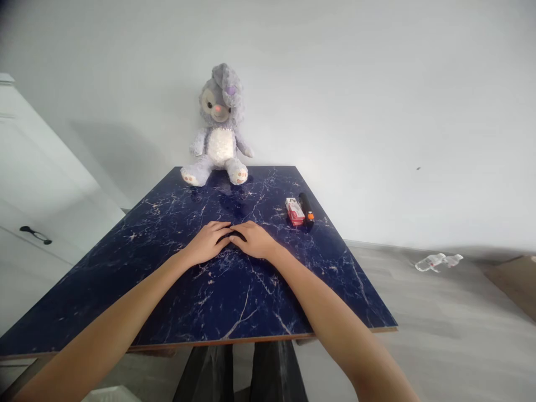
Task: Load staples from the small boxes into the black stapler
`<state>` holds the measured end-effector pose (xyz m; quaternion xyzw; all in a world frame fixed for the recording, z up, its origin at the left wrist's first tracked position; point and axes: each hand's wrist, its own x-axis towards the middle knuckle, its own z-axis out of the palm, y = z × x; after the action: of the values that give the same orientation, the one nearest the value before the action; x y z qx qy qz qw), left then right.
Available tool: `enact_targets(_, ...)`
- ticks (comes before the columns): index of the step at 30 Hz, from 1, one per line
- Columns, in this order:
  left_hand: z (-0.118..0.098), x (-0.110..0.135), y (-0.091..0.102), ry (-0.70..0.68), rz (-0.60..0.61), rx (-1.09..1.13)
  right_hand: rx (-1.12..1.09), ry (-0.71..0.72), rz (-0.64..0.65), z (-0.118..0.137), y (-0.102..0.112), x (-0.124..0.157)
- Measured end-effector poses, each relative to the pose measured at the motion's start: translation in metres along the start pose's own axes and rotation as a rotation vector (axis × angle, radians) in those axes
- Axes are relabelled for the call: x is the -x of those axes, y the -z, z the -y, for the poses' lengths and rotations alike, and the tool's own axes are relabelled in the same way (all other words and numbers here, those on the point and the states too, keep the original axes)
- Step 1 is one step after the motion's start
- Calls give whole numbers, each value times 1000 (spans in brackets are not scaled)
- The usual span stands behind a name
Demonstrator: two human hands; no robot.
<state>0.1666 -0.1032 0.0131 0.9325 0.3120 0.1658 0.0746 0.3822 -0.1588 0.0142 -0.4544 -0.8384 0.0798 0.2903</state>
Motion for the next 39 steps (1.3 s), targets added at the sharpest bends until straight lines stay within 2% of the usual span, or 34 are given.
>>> enact_targets(19, 6, 0, -2, 31, -10, 63, 8, -45, 22, -5, 0, 1)
enact_targets(25, 11, -2, -3, 25, -57, 103, 12, 11, 11, -8, -3, 0)
enact_targets(39, 10, -1, -1, 36, -49, 110, 25, 44, 31, -6, -2, 0)
